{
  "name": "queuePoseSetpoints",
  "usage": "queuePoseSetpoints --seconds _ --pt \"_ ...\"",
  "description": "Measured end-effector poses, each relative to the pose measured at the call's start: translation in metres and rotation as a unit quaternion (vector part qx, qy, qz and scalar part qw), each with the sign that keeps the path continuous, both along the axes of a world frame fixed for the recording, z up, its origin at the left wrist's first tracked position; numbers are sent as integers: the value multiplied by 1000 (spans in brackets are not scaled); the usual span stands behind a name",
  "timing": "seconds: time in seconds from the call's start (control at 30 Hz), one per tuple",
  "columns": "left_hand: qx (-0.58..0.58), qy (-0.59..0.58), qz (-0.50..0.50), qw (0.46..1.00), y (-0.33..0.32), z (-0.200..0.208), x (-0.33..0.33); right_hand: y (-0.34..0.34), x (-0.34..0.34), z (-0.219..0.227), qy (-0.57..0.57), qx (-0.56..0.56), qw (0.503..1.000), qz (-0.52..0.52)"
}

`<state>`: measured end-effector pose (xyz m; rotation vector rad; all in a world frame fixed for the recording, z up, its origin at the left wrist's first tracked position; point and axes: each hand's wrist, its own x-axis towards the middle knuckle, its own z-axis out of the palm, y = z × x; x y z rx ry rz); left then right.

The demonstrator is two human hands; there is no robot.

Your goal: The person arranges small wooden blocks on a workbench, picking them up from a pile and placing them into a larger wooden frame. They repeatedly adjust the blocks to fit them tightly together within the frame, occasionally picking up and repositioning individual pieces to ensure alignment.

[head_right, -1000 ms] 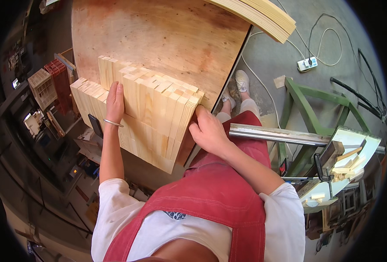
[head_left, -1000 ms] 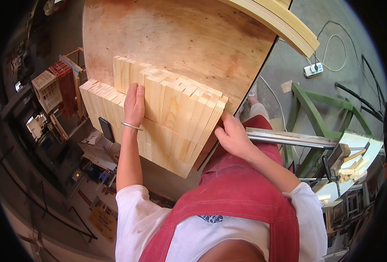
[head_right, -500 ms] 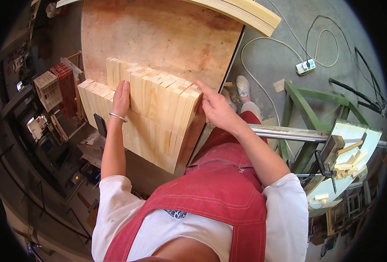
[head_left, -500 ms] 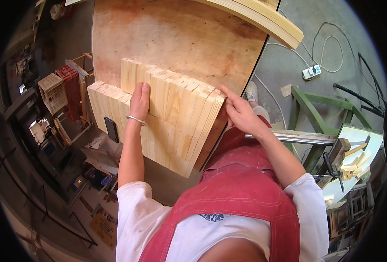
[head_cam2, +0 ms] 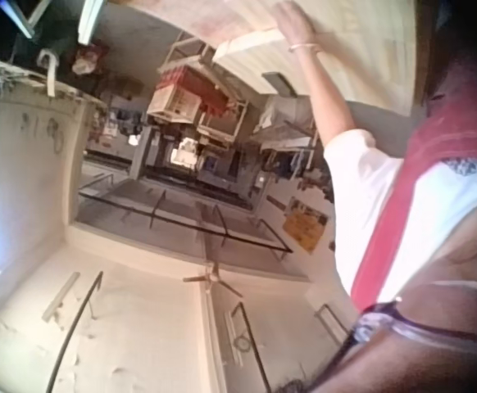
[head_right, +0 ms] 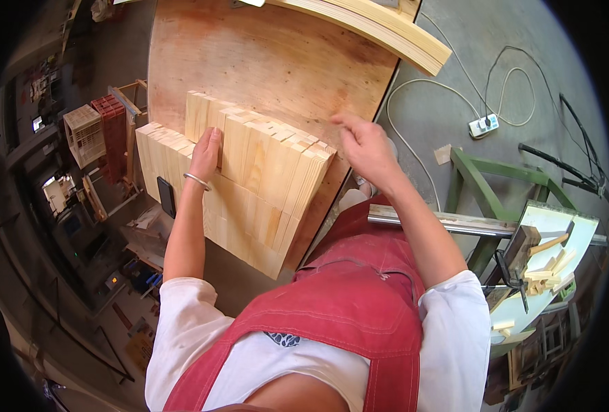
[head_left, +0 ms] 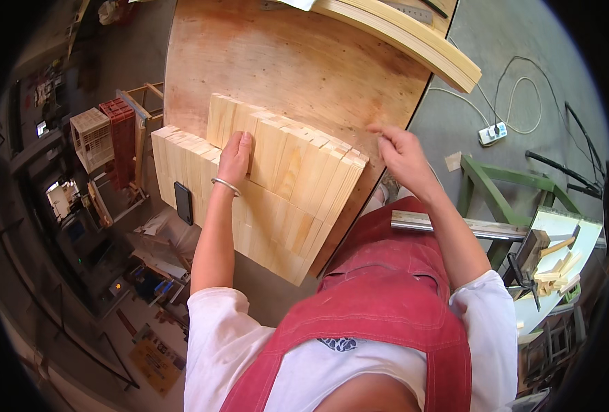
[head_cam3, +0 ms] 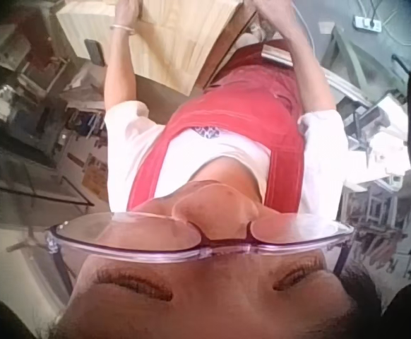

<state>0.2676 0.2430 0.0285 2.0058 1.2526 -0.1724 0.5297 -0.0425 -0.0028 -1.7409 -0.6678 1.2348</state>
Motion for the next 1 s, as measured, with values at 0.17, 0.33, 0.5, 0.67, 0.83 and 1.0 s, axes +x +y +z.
queuePoseSetpoints --seconds 0.17,0.33,0.5,0.67,0.83,1.0 --pt "112 -15 43 993 51 -10 -26 45 1 8 123 144 981 -33" --pt "272 38 7 962 97 -7 -25 80 -19 -4 126 138 979 87" --pt "245 40 -14 969 139 -37 -46 101 -17 5 210 99 959 162" --pt "82 70 29 994 125 -38 -22 139 -25 1 221 121 964 89" --pt "162 143 -20 976 119 -40 -21 164 -36 4 249 97 947 178" --pt "213 139 -28 967 107 -45 -29 188 -29 13 370 92 911 155"
